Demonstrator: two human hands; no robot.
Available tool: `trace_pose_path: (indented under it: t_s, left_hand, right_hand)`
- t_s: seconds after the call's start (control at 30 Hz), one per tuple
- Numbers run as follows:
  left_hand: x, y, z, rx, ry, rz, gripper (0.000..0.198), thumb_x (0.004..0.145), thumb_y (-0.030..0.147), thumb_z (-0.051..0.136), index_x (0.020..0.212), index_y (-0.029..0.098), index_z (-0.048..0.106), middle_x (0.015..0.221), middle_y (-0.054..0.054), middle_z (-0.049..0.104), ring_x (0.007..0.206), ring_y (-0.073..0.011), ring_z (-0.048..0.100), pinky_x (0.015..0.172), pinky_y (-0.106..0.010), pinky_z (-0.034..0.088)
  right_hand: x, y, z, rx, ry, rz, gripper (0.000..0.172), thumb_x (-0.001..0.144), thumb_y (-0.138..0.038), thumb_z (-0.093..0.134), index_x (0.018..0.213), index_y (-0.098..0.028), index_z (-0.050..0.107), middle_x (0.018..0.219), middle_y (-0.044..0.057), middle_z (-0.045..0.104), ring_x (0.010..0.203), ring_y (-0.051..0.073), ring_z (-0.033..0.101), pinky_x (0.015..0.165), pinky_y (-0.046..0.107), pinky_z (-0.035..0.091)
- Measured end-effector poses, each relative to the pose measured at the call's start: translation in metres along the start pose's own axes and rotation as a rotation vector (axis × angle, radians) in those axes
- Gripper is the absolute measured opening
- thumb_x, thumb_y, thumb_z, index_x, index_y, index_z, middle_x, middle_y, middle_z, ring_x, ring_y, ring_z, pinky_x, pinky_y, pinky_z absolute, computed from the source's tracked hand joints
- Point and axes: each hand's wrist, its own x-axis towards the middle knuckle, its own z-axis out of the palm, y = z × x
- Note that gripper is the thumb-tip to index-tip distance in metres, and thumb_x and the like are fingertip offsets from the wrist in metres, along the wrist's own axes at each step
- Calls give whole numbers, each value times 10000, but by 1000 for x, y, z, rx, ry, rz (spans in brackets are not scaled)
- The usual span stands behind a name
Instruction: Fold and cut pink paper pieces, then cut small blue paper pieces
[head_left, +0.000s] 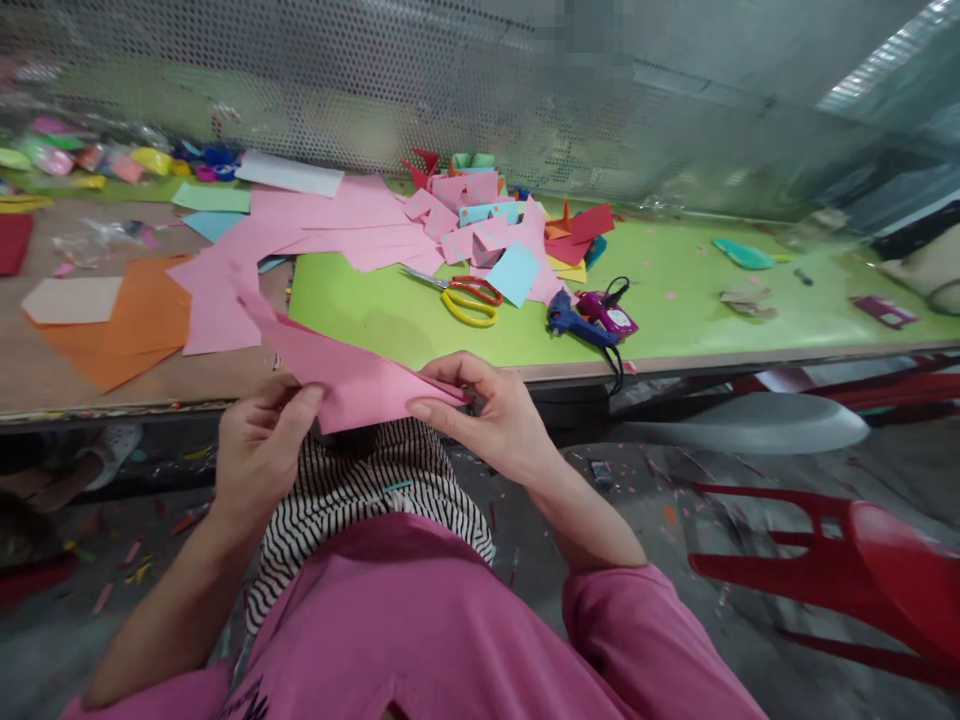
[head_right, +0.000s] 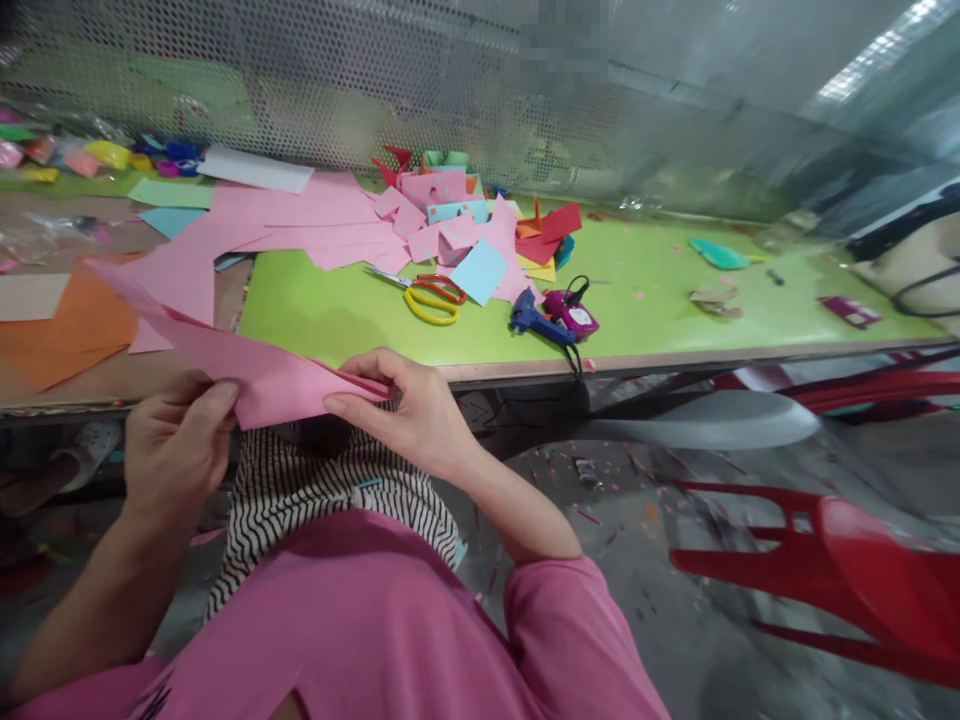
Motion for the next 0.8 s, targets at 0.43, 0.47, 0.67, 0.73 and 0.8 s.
trace_pose_path:
  t_s: [0.43,0.47,0.67,0.73,0.8]
  left_hand:
    - [-15,-16,1,-41,247,108,167,755,309,849,696,225,718,626,63,613,553,-71,496,546,-181,469]
    - [-16,-17,0,-10,257,136,173,768,323,834,695,216,719,614,61,595,543,-73,474,538,-192,456]
    - [-22,-17,-1,35,338,250,219,717,320,833,637,218,657,592,67,571,577,-94,474,532,-198,447]
    - [-25,-17,2,-11,335,208,175,741,329,834,707,242,685,657,70,635,634,-109,548,601,-208,511]
    - [-29,-19,9,-95,302,156,158,795,365,822,757,264,707,735,70,699,708,-127,627,706,-246,574]
  right_hand:
    - [-15,11,6,207,180,-170,189,879,-341,813,854,-233,660,920,3,716,879,135,676,841,302,538]
    - [-17,9,6,247,163,-156,187,876,-324,817,854,-228,658,928,6,720,882,132,680,840,298,540]
    - [-22,4,6,555,157,-110,247,864,-252,826,917,-239,585,885,-27,703,826,94,670,809,246,552]
    - [-21,5,7,560,177,-94,335,816,-288,874,1023,-252,613,949,-23,708,866,98,668,834,244,555]
    - [-19,8,11,491,156,-73,487,733,-367,933,1120,-262,657,1036,-4,709,904,118,660,841,256,558]
